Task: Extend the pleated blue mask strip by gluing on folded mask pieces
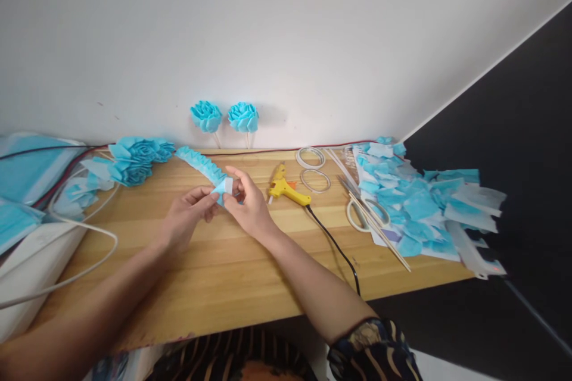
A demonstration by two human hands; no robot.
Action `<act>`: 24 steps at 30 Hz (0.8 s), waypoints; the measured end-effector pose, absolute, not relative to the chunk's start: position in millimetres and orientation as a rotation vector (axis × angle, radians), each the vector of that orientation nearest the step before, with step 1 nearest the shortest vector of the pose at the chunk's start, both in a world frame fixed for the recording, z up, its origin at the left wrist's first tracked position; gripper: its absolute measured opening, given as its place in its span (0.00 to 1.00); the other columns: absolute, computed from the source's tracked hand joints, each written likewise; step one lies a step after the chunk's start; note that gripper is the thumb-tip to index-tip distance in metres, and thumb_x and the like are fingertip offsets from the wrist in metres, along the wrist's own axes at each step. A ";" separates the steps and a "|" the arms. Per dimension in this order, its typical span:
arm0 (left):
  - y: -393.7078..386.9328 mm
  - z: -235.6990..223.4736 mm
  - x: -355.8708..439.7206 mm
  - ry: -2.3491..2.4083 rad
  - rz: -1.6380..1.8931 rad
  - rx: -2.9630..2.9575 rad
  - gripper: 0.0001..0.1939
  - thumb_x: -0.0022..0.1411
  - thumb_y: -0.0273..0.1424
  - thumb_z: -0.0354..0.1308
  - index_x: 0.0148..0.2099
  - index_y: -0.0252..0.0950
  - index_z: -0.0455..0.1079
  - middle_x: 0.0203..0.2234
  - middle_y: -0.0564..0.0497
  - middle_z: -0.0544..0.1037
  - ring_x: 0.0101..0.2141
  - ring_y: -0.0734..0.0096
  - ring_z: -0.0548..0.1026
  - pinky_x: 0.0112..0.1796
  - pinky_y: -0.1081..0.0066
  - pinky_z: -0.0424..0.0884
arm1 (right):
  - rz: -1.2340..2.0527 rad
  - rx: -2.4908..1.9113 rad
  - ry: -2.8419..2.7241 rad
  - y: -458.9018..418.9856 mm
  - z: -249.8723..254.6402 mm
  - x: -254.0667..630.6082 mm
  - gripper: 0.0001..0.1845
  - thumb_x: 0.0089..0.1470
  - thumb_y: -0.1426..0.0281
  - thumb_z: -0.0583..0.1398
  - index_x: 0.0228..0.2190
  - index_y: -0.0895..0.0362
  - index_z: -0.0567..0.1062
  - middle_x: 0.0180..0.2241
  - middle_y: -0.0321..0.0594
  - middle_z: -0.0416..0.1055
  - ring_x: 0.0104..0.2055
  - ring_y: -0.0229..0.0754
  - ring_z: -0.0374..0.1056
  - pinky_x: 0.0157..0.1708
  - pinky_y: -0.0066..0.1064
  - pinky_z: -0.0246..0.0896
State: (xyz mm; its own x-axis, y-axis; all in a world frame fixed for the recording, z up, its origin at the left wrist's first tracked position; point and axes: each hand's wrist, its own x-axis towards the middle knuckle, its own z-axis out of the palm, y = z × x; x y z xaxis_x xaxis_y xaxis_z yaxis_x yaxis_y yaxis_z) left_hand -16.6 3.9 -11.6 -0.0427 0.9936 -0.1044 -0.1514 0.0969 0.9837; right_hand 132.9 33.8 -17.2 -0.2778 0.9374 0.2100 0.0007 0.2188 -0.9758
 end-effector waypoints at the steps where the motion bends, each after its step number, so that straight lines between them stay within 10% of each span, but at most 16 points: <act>1: 4.4 -12.7 -16.8 1.190 1.244 1.014 0.16 0.51 0.41 0.67 0.31 0.33 0.73 0.17 0.55 0.71 0.19 0.79 0.64 0.22 0.76 0.60 | 1.242 -0.913 -1.522 33.4 -16.6 132.9 0.30 0.52 0.73 0.60 0.57 0.52 0.64 0.30 0.31 0.68 0.30 0.35 0.64 0.31 0.28 0.61; 10: 5.3 -10.3 -20.7 1.128 1.302 0.858 0.17 0.49 0.42 0.69 0.28 0.34 0.70 0.17 0.56 0.70 0.20 0.78 0.64 0.23 0.76 0.59 | 1.418 -0.859 -1.357 38.8 -7.2 139.6 0.26 0.57 0.63 0.59 0.56 0.53 0.64 0.33 0.35 0.74 0.36 0.39 0.71 0.37 0.32 0.67; 24: 4.9 -7.8 -19.8 1.060 1.273 0.712 0.19 0.45 0.41 0.72 0.25 0.34 0.68 0.17 0.56 0.69 0.19 0.79 0.63 0.22 0.76 0.58 | 0.075 -1.648 -2.540 31.6 32.1 243.4 0.27 0.55 0.77 0.57 0.56 0.60 0.67 0.50 0.52 0.73 0.52 0.54 0.67 0.49 0.42 0.62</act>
